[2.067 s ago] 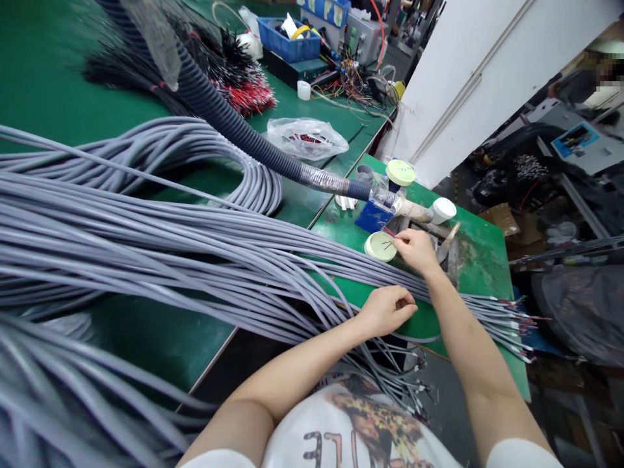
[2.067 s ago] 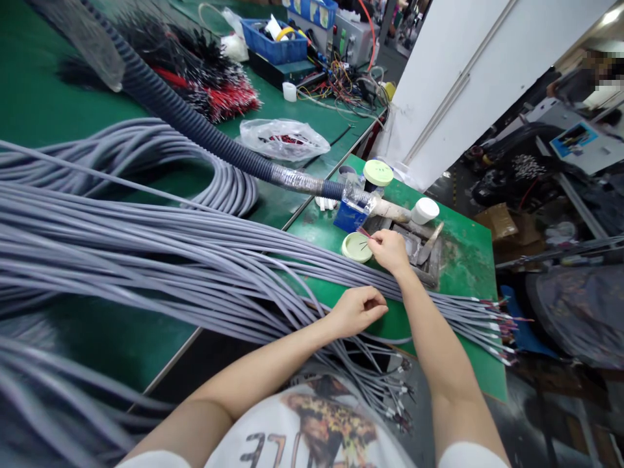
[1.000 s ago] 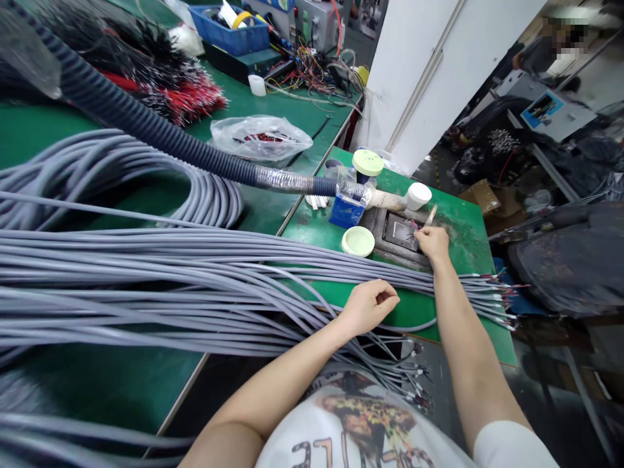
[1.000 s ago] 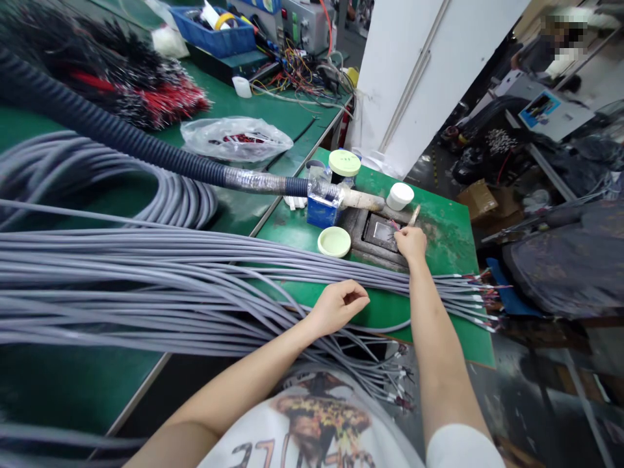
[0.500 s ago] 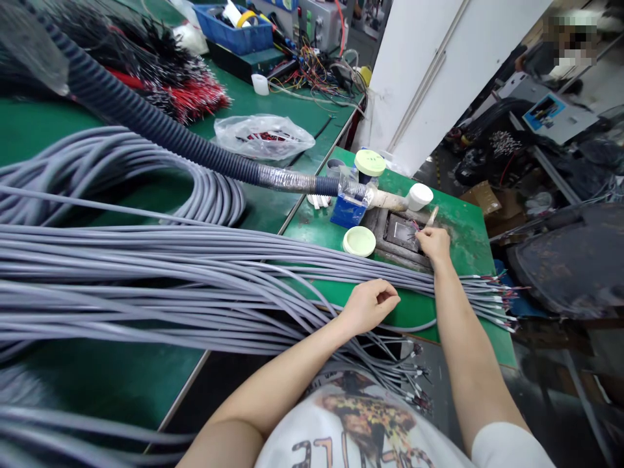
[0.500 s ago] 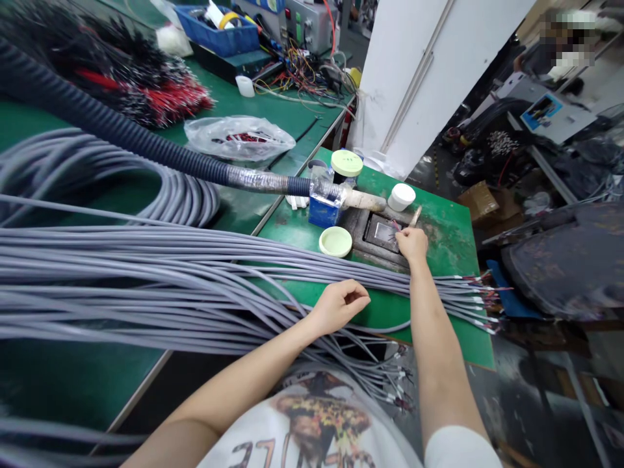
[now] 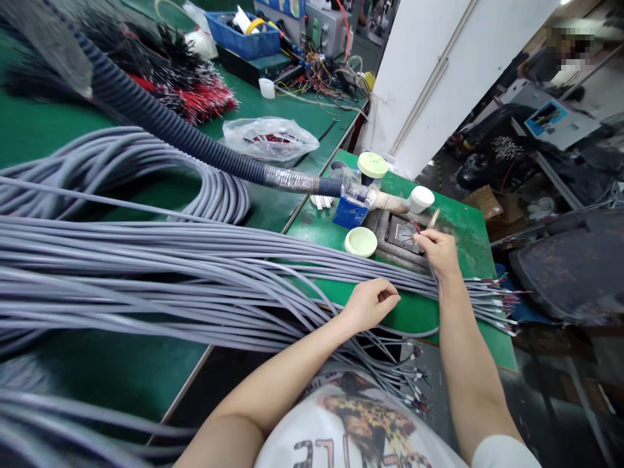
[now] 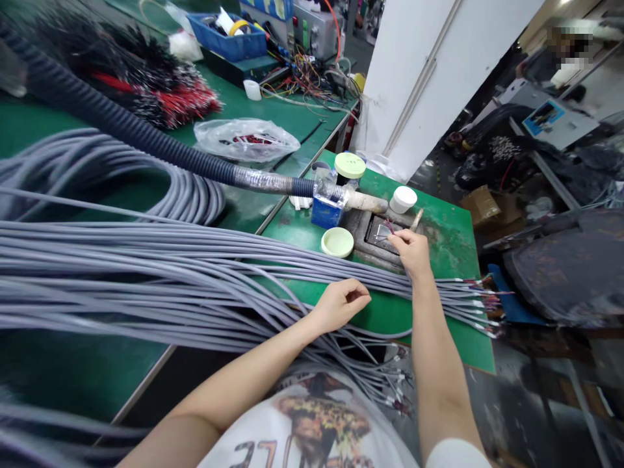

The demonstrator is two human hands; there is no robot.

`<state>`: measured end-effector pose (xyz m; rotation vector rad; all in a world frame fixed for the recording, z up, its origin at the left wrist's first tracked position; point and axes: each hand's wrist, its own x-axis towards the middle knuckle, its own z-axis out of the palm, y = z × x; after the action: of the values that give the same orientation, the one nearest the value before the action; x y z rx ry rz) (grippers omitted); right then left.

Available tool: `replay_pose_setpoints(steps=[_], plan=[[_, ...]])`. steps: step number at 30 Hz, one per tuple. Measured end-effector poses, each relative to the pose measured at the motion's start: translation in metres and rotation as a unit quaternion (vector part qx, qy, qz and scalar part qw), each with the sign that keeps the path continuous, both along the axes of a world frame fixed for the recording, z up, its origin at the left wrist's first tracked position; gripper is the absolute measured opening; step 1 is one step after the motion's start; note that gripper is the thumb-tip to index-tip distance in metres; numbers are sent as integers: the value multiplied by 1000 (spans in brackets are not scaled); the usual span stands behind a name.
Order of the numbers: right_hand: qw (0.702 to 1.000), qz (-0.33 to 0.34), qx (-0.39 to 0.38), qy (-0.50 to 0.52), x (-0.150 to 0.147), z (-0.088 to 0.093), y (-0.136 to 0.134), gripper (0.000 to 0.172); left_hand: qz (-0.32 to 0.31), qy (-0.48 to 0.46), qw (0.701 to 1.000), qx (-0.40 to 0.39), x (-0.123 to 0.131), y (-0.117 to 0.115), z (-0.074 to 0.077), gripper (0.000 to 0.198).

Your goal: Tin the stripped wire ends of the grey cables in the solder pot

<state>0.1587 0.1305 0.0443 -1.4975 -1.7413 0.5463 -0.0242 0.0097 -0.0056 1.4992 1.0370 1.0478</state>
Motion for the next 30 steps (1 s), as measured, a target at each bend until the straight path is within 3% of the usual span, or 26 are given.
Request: replay_pose_setpoints(steps=[8,12,18,30], plan=[[997,32,-29,63,-27,18,-24,20,2,-2,1000,-12,0,0,0,14],[988,41,-57,135,-38,22,-49,22,9,-76,996,-44,1,2,-4,17],[973,72,-83,205,-49,21,-88,21,75,-338,931,-118,10,7,-7,32],[979,73,-64,182,-52,23,-115,18,83,-460,874,-131,28,-1,5,30]])
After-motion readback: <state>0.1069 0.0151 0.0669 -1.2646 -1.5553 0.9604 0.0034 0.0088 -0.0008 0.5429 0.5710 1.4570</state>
